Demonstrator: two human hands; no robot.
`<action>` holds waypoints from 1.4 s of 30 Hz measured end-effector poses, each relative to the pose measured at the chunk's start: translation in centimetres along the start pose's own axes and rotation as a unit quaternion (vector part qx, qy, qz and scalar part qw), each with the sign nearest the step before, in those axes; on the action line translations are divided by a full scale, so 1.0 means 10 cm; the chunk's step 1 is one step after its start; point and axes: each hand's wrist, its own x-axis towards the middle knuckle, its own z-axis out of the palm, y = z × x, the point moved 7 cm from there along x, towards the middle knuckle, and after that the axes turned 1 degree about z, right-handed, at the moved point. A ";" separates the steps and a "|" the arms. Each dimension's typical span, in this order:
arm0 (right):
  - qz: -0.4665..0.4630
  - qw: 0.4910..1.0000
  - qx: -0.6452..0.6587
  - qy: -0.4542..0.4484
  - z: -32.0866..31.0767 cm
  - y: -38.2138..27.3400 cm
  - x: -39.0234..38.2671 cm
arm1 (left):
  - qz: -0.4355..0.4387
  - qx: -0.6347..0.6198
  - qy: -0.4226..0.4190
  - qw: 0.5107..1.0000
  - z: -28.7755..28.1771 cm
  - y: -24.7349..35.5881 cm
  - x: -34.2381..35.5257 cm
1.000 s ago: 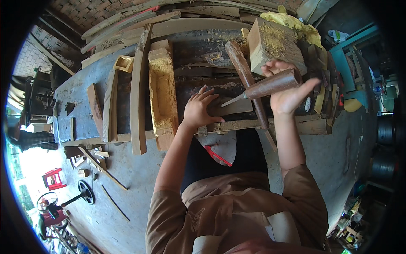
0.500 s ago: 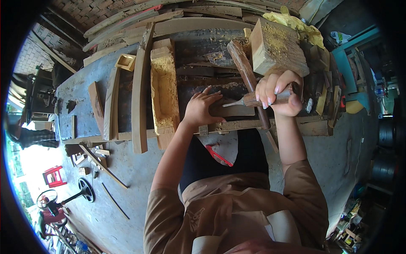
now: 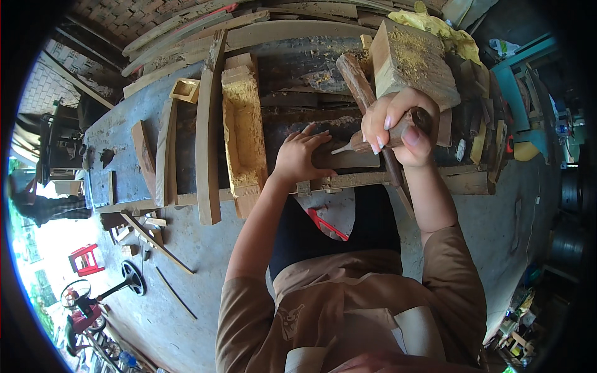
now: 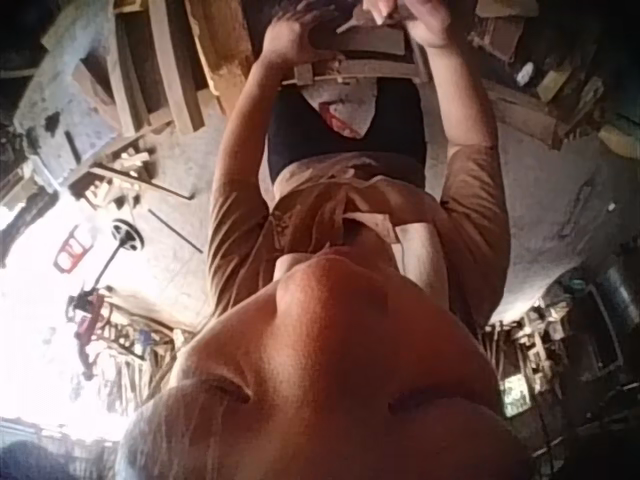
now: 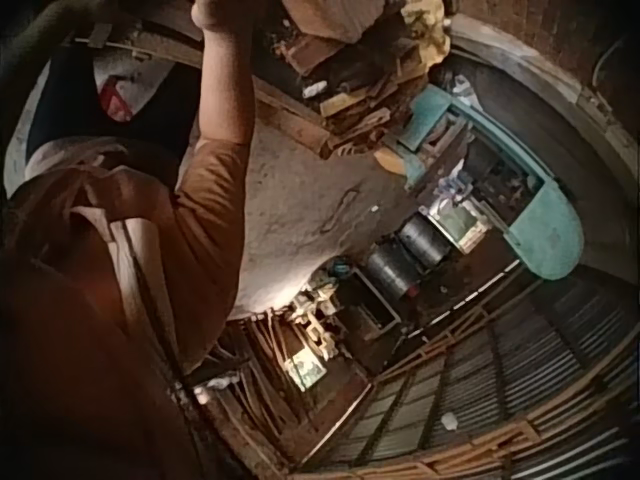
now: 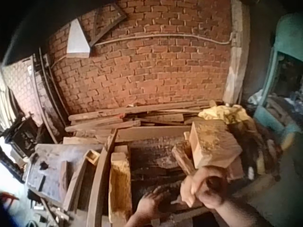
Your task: The recorder is using a chisel and a wooden mallet to carve into a piece of wood on a workbench.
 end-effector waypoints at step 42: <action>-0.006 0.994 0.058 0.097 -0.58 0.12 -0.24 | 0.001 -0.005 0.004 1.000 -0.01 0.00 -0.01</action>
